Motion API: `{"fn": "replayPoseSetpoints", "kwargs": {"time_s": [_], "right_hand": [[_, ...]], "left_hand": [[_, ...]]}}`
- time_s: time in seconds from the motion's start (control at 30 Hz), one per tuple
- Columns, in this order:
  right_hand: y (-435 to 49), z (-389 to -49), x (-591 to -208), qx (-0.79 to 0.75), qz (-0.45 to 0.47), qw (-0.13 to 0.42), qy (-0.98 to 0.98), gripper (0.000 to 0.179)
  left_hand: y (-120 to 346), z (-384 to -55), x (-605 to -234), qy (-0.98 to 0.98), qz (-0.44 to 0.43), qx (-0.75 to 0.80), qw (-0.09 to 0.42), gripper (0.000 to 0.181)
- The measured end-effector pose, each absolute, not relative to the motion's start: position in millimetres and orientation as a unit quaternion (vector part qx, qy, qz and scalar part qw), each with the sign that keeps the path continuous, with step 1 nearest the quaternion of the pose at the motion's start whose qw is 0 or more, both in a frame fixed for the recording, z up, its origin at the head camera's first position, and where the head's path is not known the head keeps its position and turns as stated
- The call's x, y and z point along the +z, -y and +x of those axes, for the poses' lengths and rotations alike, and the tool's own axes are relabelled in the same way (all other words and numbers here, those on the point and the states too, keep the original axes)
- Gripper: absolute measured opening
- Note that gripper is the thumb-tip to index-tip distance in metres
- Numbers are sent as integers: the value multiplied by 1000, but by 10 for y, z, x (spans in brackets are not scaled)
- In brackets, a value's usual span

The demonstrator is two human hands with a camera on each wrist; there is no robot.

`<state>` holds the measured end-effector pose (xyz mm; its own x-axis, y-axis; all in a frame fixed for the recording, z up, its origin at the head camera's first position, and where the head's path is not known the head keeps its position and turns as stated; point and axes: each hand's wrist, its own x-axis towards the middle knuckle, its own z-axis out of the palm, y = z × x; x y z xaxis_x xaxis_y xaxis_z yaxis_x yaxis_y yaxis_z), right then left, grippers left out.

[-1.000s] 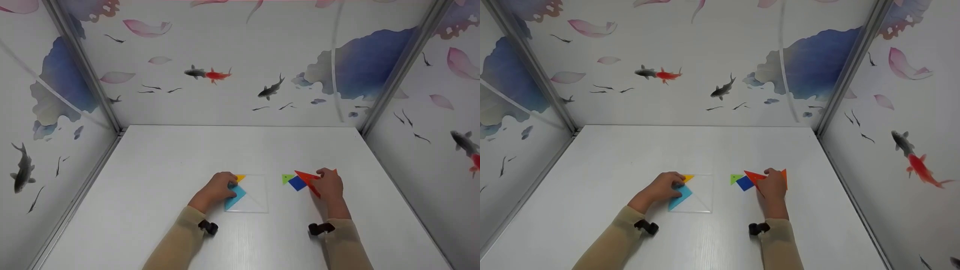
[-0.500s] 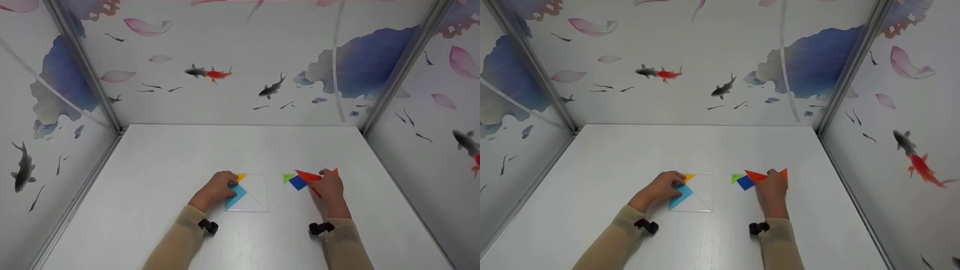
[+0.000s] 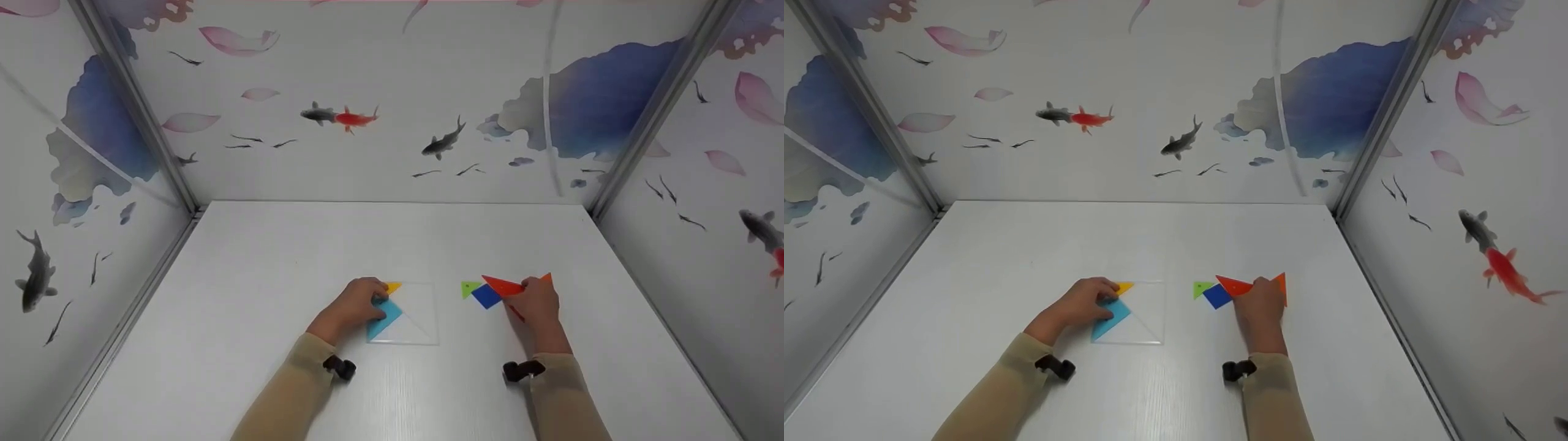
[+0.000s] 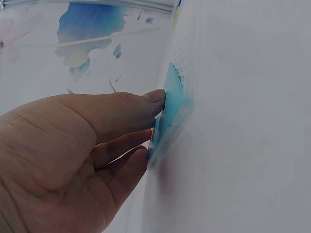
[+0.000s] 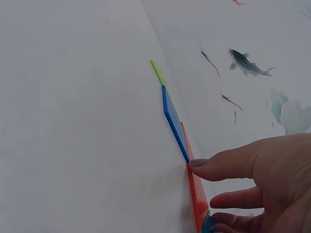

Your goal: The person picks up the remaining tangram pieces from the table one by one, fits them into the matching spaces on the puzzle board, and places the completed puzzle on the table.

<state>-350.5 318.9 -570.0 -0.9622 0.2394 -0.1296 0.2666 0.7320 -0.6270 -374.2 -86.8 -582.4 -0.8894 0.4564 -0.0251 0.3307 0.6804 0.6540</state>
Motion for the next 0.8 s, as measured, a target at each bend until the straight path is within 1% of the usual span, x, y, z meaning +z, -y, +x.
{"fn": "replayPoseSetpoints", "kwargs": {"time_s": [0.03,0.1,0.17,0.3,0.5,0.8], "right_hand": [[-3106,-3492,-5724,-328,149,7,-933,62],[-3107,-3495,-5745,-325,152,2,-933,61],[-3180,-3505,-5760,-335,138,14,-932,63],[-3177,-3547,-5750,-339,150,29,-928,63],[-3132,-3547,-5760,-341,164,26,-925,60],[-3123,-3535,-5744,-332,161,34,-929,62]], "left_hand": [[866,-3740,-5817,-912,214,337,94,34],[863,-3732,-5799,-912,212,339,97,35],[861,-3724,-5790,-912,209,339,99,36],[861,-3725,-5794,-913,204,339,102,36],[861,-3744,-5824,-914,200,338,106,37],[868,-3744,-5827,-914,211,331,99,35]]}}
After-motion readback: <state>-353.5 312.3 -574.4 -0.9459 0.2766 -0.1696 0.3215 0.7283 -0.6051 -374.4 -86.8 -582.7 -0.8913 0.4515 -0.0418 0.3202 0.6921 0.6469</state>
